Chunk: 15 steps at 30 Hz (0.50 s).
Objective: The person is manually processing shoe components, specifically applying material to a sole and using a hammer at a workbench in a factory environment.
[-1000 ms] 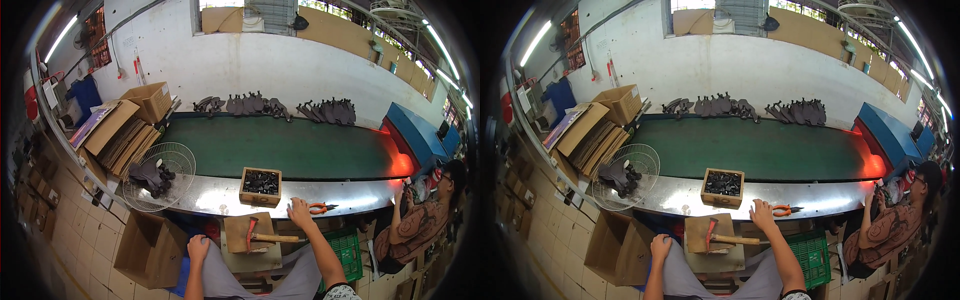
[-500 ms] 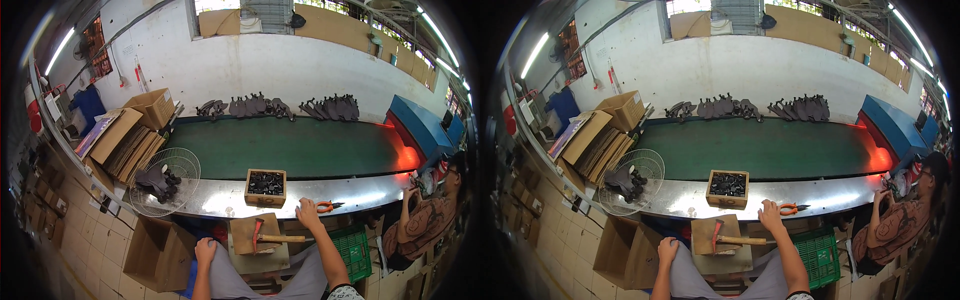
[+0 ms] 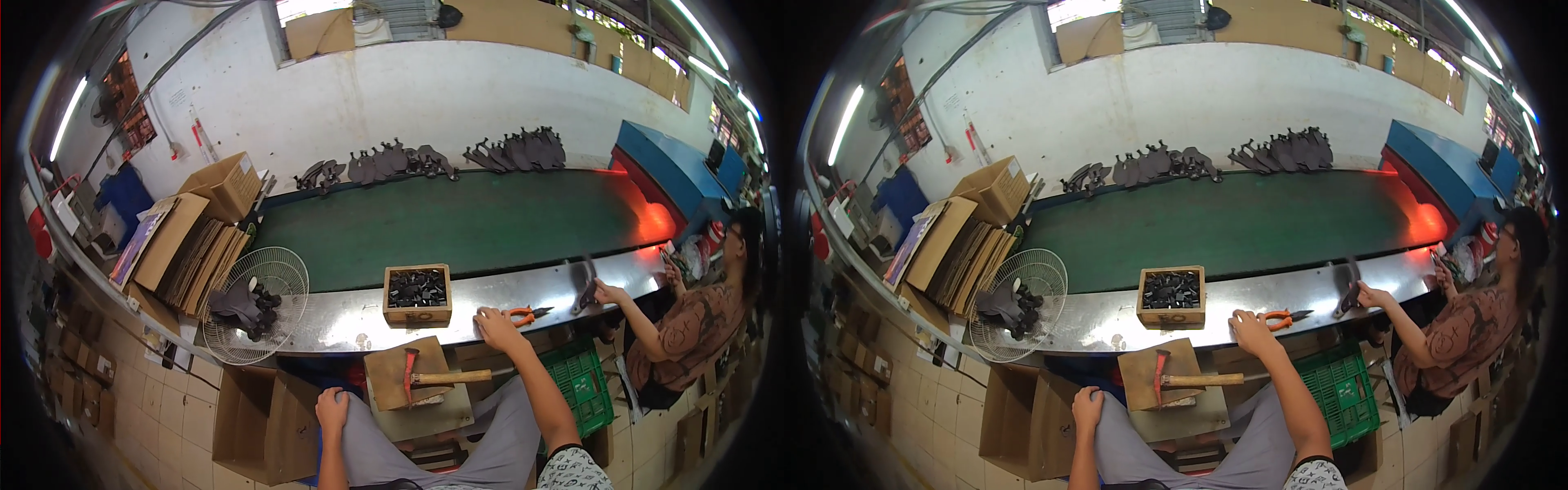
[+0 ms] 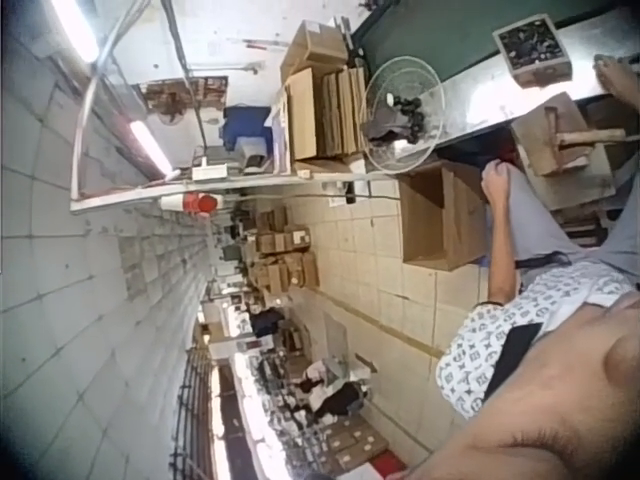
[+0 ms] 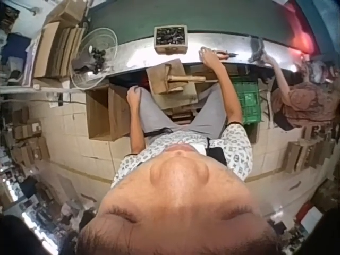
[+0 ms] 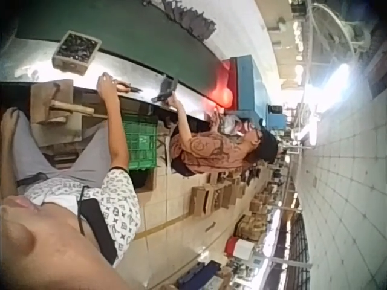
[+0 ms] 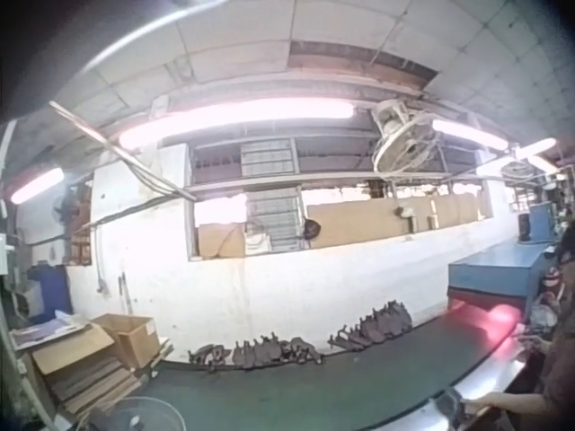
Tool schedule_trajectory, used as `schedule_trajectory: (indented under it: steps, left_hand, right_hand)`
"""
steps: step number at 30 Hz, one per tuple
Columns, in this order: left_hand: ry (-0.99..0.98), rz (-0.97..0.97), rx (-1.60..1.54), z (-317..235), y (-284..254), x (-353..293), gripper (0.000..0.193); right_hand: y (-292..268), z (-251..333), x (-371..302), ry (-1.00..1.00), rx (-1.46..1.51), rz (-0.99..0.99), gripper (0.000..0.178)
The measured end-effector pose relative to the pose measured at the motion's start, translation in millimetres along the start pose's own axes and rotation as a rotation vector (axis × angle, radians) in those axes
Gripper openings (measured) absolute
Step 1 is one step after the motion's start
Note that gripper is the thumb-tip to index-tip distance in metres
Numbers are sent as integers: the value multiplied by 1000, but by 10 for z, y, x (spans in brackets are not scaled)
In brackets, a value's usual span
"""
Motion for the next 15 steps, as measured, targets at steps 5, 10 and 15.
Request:
schedule_trajectory:
  steps: [5,10,15]
  left_hand:
    - [-28,39,10,128,-9,2,31]
    - [-25,54,-25,-39,66,45,32]
    - [-54,53,4,72,79,43,32]
  right_hand:
    - [-198,-323,92,437,97,140,41]
    - [-280,-1667,-502,646,-473,-366,45]
    - [-276,-2293,-881,652,-218,285,40]
Point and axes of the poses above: each hand's wrist, its own x-axis towards the middle knuckle, its own y-axis out of the palm, z = x × y, the point moved 1 cm from there along x, towards the middle knuckle, and after that the axes turned 9 degrees about -x, right-handed, at the moved point
